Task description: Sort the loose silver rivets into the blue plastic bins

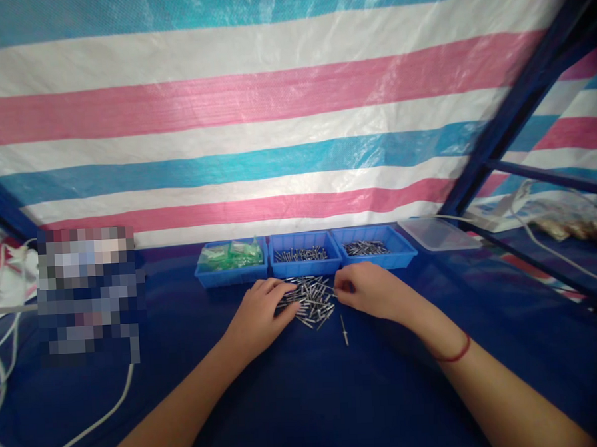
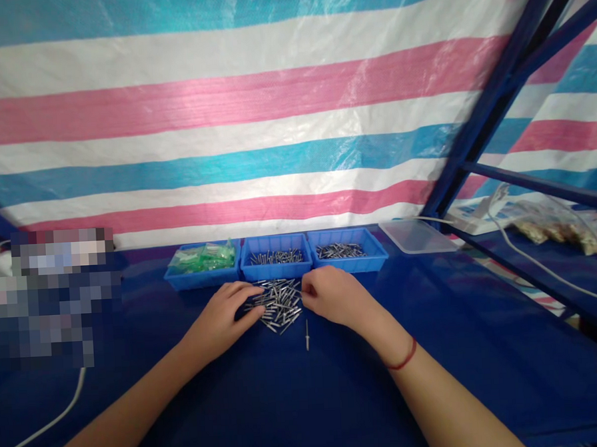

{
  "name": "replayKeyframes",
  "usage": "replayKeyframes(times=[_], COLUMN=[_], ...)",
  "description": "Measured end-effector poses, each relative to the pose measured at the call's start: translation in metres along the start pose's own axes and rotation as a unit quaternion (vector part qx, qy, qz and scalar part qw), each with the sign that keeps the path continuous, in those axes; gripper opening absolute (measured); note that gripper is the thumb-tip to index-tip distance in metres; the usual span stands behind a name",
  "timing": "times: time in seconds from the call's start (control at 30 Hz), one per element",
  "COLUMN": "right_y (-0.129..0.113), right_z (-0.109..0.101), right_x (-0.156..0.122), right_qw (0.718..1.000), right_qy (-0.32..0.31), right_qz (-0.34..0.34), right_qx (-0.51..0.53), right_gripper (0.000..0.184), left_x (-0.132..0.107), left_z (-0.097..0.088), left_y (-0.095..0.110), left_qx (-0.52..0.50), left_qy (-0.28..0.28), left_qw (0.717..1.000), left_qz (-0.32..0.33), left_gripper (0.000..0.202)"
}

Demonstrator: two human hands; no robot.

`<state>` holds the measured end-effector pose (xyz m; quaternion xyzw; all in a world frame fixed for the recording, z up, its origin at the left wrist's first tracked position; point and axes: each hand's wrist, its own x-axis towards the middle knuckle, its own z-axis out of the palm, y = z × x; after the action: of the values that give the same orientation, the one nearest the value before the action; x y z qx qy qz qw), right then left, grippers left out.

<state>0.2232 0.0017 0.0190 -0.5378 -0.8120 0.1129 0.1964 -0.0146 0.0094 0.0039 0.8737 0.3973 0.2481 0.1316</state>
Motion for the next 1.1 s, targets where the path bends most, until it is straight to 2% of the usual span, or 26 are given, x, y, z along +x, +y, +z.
replayKeyframes(times=[0.13, 0.27, 0.5, 0.77, 1.1], right_y=[-0.014, -0.028, -0.039, -0.040, -0.032], right_z=[-0.001, 0.005, 0.010, 0.014, 0.011], right_x=[0.003, 0.002, 0.001, 0.001, 0.004], right_qw=[0.988, 0.975, 0.965, 0.957, 0.953], right_qy=[0.009, 0.018, 0.006, 0.018, 0.093], right_qz=[-0.046, -0.069, -0.072, -0.090, -0.065], right_qx=[0.146, 0.211, 0.252, 0.277, 0.280], right_gripper=[0.013, 0.010, 0.010, 0.012, 0.011], left_x=[0.002, 0.002, 0.001, 0.001, 0.002], left_z=[-0.001, -0.002, 0.001, -0.001, -0.001], left_y=[0.008, 0.014, 0.016, 0.016, 0.009], left_qx=[-0.099, -0.171, -0.240, -0.240, -0.239], left_qy=[0.053, 0.079, 0.068, 0.072, 0.099], left_qw=[0.993, 0.978, 0.963, 0.964, 0.963], left_qz=[-0.042, -0.091, -0.099, -0.083, -0.072], left_gripper=[0.025, 0.022, 0.016, 0.015, 0.012])
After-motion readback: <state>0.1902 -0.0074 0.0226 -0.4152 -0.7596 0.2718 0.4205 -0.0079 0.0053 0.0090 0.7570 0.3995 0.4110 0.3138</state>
